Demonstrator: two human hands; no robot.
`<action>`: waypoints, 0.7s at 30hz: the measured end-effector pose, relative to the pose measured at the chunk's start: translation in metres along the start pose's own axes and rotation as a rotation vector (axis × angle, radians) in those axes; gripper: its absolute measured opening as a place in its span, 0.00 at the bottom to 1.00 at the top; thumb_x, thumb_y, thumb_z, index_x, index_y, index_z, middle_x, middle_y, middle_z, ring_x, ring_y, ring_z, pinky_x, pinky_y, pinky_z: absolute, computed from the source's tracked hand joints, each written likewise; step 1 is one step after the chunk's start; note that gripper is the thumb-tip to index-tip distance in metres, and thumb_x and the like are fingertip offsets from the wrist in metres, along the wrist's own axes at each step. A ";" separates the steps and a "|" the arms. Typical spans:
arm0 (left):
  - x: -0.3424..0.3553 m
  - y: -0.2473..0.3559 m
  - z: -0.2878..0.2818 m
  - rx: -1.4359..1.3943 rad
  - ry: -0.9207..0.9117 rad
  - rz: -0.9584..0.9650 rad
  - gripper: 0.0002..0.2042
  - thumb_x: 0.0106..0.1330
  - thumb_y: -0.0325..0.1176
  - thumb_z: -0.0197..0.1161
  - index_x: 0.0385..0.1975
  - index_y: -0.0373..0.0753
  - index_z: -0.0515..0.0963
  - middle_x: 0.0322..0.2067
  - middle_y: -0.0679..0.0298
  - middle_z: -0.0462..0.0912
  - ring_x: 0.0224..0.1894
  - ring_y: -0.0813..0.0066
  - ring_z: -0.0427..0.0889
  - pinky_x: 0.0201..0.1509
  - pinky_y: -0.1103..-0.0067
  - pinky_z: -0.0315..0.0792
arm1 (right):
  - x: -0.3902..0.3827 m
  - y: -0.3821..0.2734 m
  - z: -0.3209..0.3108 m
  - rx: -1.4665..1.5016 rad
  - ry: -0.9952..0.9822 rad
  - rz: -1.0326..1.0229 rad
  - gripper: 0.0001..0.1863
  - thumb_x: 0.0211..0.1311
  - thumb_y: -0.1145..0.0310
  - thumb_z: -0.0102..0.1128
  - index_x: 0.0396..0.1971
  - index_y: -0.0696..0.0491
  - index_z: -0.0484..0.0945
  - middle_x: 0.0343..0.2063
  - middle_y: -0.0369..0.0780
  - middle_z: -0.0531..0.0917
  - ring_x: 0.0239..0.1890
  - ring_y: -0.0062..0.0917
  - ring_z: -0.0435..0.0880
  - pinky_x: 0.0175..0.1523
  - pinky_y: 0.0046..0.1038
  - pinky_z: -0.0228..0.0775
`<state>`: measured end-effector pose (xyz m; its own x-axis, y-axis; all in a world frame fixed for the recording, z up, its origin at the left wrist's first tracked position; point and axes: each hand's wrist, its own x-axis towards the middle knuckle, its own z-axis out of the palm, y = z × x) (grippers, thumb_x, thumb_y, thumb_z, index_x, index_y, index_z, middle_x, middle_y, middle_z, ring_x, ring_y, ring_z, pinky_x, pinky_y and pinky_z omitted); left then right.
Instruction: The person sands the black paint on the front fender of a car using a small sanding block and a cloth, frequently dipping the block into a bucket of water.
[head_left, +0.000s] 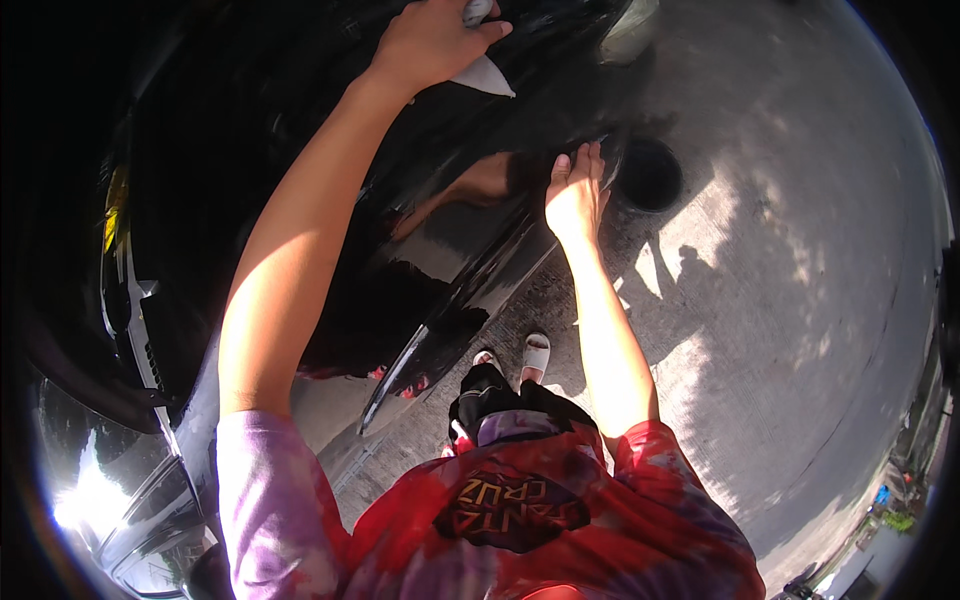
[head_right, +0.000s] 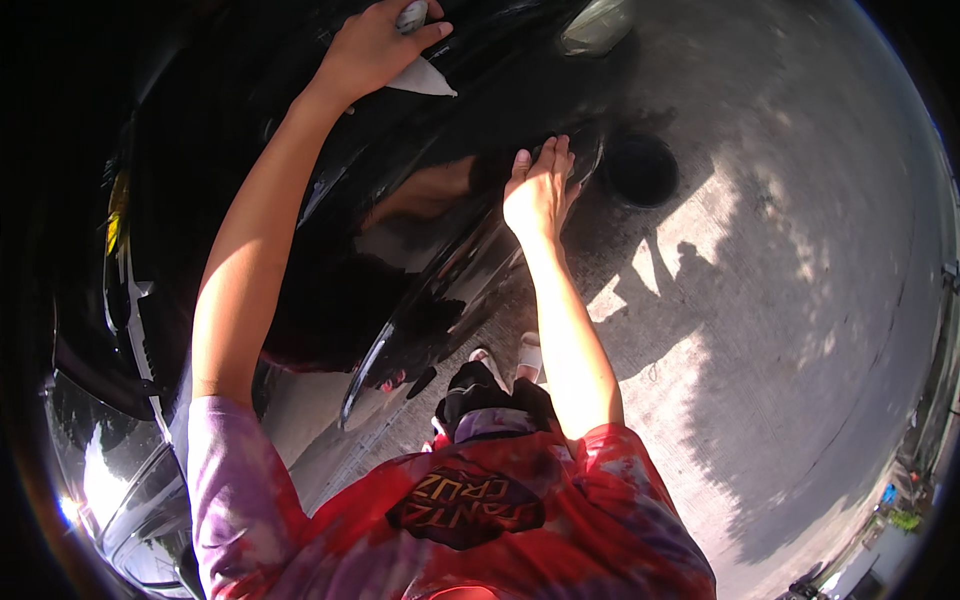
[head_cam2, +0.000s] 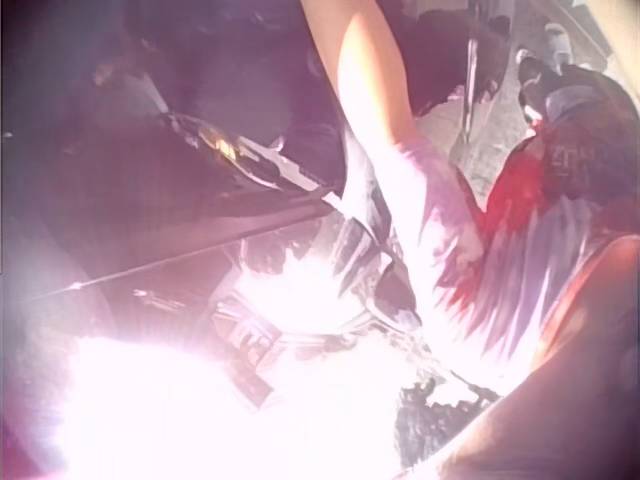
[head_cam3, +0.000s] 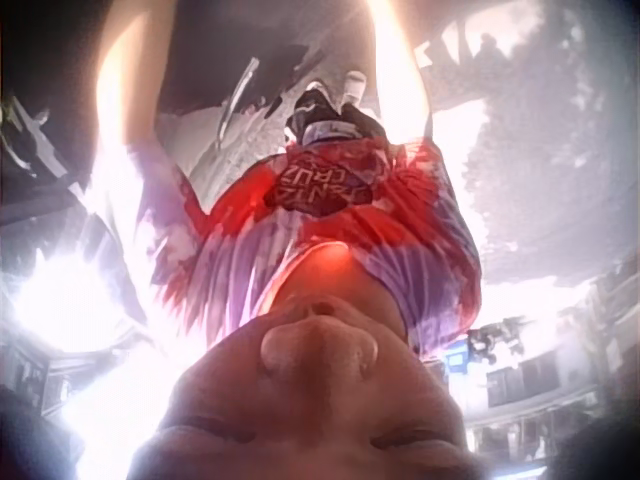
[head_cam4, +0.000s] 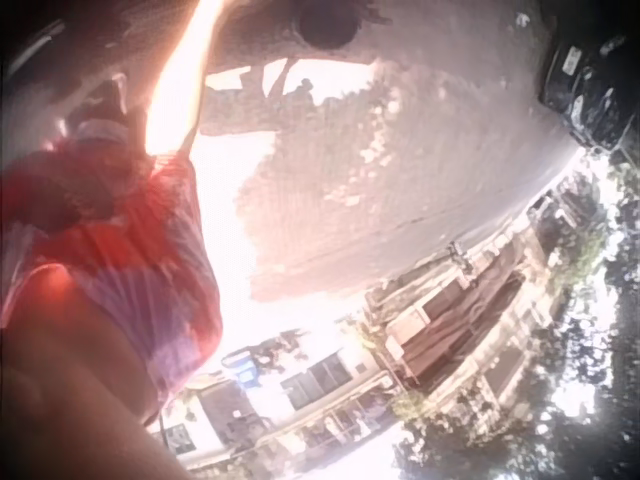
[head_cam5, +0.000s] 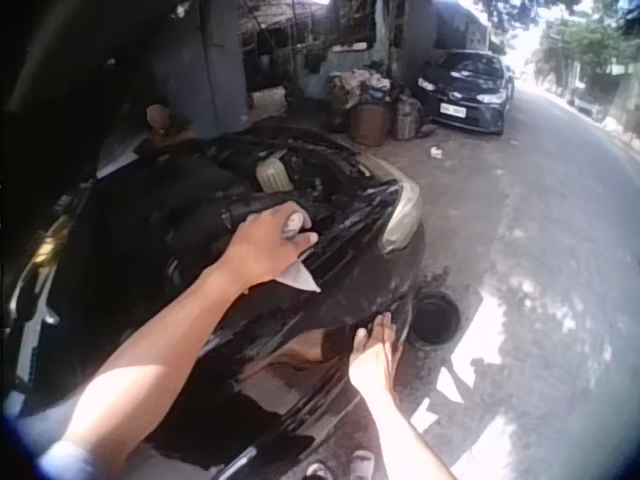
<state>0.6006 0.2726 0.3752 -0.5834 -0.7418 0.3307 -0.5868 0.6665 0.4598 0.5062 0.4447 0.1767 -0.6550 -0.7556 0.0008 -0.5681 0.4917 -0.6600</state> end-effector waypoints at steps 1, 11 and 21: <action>0.000 -0.007 0.000 0.029 0.004 -0.019 0.15 0.64 0.43 0.69 0.43 0.41 0.81 0.40 0.46 0.86 0.47 0.41 0.83 0.52 0.57 0.76 | -0.017 -0.007 0.005 -0.010 -0.005 -0.025 0.37 0.78 0.59 0.47 0.75 0.64 0.50 0.79 0.48 0.43 0.80 0.49 0.45 0.77 0.63 0.38; 0.008 -0.012 0.017 0.072 -0.025 0.056 0.16 0.67 0.48 0.66 0.47 0.46 0.81 0.40 0.52 0.88 0.46 0.50 0.87 0.50 0.64 0.78 | -0.027 -0.016 -0.012 0.046 0.033 0.058 0.31 0.80 0.57 0.42 0.75 0.58 0.55 0.78 0.46 0.51 0.79 0.46 0.49 0.76 0.64 0.43; 0.012 -0.040 0.009 0.005 -0.042 0.135 0.14 0.70 0.44 0.64 0.49 0.45 0.78 0.47 0.54 0.86 0.53 0.45 0.83 0.53 0.59 0.75 | -0.149 -0.061 0.053 0.147 -0.003 0.042 0.42 0.78 0.54 0.45 0.79 0.54 0.36 0.80 0.46 0.34 0.82 0.44 0.36 0.76 0.63 0.41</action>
<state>0.6124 0.2377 0.3527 -0.6801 -0.6418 0.3544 -0.5043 0.7604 0.4092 0.6651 0.5047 0.1776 -0.6749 -0.7373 -0.0314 -0.4609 0.4544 -0.7623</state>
